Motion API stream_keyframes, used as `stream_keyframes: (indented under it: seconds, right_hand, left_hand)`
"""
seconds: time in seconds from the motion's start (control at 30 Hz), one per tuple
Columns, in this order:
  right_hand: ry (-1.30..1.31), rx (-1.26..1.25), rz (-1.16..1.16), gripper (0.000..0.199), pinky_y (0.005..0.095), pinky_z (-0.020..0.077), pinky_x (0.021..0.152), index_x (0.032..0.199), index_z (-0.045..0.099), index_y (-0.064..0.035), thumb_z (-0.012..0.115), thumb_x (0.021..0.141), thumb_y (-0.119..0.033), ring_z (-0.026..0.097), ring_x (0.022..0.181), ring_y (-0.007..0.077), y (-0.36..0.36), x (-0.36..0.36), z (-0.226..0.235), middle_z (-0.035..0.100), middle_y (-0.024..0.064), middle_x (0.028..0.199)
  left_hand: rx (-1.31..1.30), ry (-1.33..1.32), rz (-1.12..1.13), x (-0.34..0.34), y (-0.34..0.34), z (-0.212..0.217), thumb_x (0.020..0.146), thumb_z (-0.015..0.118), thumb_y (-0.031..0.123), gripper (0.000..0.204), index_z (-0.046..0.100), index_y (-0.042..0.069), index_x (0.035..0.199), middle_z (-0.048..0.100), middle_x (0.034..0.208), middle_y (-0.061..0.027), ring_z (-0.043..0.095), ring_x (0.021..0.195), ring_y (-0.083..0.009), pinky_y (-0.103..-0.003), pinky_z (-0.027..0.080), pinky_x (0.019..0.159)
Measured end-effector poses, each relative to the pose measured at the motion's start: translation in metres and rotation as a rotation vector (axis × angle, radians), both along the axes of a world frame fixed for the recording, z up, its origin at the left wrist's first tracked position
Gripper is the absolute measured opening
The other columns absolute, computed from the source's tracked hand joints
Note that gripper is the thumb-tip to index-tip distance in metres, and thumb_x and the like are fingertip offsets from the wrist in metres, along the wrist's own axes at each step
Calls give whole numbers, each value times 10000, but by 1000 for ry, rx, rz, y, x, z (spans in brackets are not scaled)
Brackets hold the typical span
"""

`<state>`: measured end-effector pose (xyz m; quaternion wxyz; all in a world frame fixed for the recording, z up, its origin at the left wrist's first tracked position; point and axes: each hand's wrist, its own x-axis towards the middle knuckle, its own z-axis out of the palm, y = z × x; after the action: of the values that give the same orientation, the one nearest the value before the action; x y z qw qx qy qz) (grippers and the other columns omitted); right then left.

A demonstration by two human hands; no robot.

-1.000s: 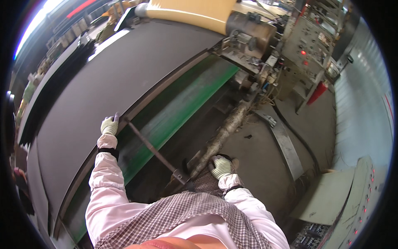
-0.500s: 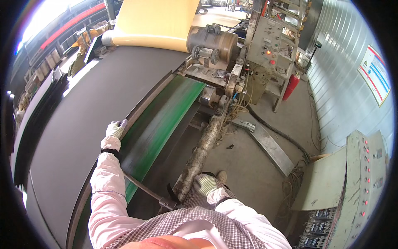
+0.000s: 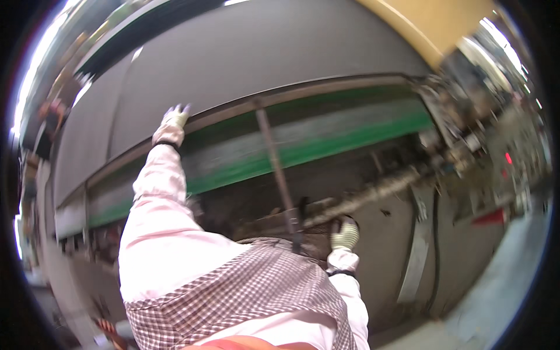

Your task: The operator is aligning and smoothing a large black sheet of material on a moving industrial conveyor belt.

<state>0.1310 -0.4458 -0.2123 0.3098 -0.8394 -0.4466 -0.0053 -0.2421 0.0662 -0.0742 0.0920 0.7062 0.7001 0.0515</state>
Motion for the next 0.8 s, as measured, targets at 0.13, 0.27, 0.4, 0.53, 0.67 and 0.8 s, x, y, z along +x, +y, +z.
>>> stream_keyframes:
  seconds: [0.13,0.27,0.4,0.53,0.67,0.8]
  right_hand:
    - [4,-36,-44,152,488,472,712,879,631,-85,594,795,-205,591,781,385,1,3,-4,631,166,846]
    - [-59,-22,-41,185,492,471,718,905,633,-75,602,792,-217,589,798,391,0,2,-4,627,177,890]
    - [-46,-126,-86,206,494,477,733,928,637,-70,604,790,-220,593,821,395,-2,0,-4,626,183,912]
    - [-84,-97,-73,213,494,483,734,935,641,-76,607,786,-225,595,828,397,-3,-2,-5,627,183,910]
    - [-63,-161,-121,221,497,483,733,937,643,-78,608,790,-240,595,829,399,0,-1,-8,627,185,910]
    - [-64,-168,-149,243,502,482,728,942,639,-74,605,797,-266,592,826,404,1,-2,-11,627,186,904]
  left_hand:
    - [60,182,-15,-10,-18,12,955,284,537,600,510,130,1334,484,1393,-94,466,1270,-280,-432,362,1056]
    - [140,126,-87,42,-26,1,951,318,545,592,580,111,1256,553,1307,-109,520,1195,-311,-444,417,1002]
    - [107,-15,-287,44,-10,1,919,418,571,593,553,135,1298,532,1335,-125,483,1231,-324,-429,366,1052]
    - [202,128,50,-18,5,6,875,465,628,676,442,205,1403,372,1480,-120,304,1385,-295,-459,224,1123]
    - [-64,143,60,-65,18,7,872,477,630,708,354,251,1458,260,1538,-113,209,1427,-305,-466,170,1158]
    - [-84,94,-93,-32,22,0,895,442,615,684,341,247,1462,269,1535,-112,235,1417,-309,-407,212,1162]
